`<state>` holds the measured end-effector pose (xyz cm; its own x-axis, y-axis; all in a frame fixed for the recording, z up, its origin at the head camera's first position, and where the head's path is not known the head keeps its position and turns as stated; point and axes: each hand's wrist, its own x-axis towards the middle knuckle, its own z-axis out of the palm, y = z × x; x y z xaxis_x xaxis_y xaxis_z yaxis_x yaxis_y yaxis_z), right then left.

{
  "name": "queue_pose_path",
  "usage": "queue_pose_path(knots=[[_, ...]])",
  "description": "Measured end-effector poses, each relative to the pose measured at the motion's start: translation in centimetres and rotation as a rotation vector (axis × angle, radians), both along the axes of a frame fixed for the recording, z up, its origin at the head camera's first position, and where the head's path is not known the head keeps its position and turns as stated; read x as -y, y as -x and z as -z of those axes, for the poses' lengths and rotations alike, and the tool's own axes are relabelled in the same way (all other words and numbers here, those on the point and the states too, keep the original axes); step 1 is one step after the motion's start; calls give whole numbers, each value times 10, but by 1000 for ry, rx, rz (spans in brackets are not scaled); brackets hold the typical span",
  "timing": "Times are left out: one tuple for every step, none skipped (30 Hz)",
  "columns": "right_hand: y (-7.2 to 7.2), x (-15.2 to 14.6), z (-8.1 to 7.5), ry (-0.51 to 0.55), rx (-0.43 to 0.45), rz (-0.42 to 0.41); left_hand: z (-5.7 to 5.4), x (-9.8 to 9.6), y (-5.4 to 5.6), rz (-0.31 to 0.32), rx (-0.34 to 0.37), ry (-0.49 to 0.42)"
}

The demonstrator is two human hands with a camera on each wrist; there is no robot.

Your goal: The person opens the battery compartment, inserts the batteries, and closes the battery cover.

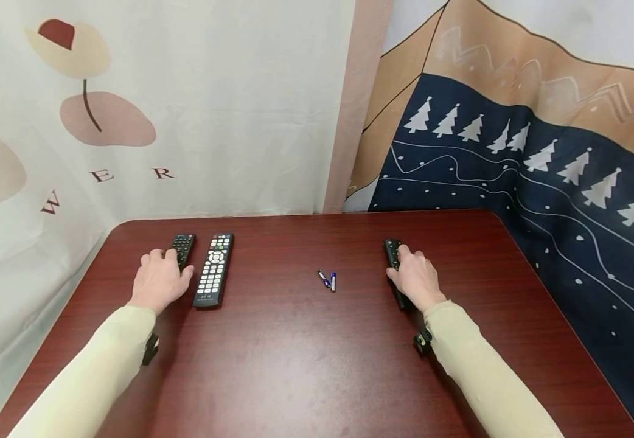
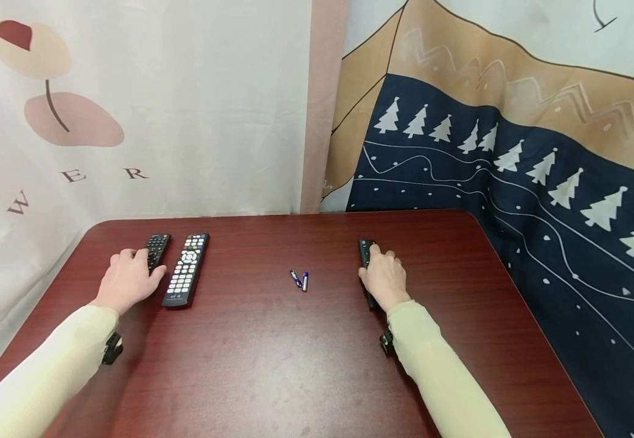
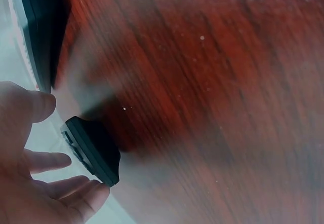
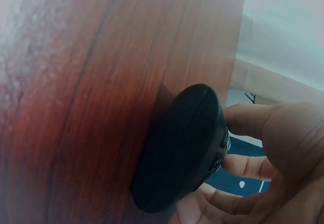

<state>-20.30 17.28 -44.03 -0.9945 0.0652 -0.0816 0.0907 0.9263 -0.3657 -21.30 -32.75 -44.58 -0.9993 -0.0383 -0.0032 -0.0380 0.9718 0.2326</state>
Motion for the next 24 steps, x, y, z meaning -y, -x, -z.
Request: queue_pose_path(knots=[[0,0,0,-1,-4,-2,0,0,0,-3,2,-2],[0,0,0,-2,-8,-4,0,0,1,-5,3,-4],[1,0,0,-3,-12,-5,1,0,1,-7,3,-5],[1,0,0,-4,-15,-7,1,0,2,-7,3,-5],[2,0,0,-7,-17,-8,1,0,2,-9,4,-6],[2,0,0,-10,-19,-9,1,0,3,-10,5,-8],[3,0,0,-15,-21,-9,2,1,4,-11,5,-9],[3,0,1,-20,-22,-9,2,2,4,-12,6,-8],[4,0,1,-25,-24,-10,3,2,5,-14,7,-8],[5,-1,1,-30,-25,-9,4,3,5,-15,9,-8],[6,-1,1,-36,-25,-8,5,4,6,-17,11,-9],[6,-1,1,-40,-27,-7,5,5,6,-18,12,-10],[7,-1,1,-44,-27,-6,6,5,7,-20,14,-9],[8,-1,1,-47,-27,-4,7,6,7,-22,16,-10],[8,-1,1,-48,-27,-2,7,6,8,-24,19,-11],[9,-1,1,-50,-27,1,8,7,8,-25,21,-12],[10,0,1,-51,-27,1,8,7,8,-27,23,-12],[10,0,1,-53,-26,3,8,7,8,-29,26,-12],[11,0,2,-53,-24,5,8,7,8,-29,28,-12],[11,0,2,-55,-20,7,8,7,9,-30,30,-13],[12,0,2,-57,-15,9,8,7,9,-30,31,-13],[13,0,2,-59,-12,11,8,7,9,-29,30,-13],[13,0,2,-61,-9,15,8,7,9,-29,31,-13],[13,0,2,-63,-9,18,8,7,10,-29,31,-14]])
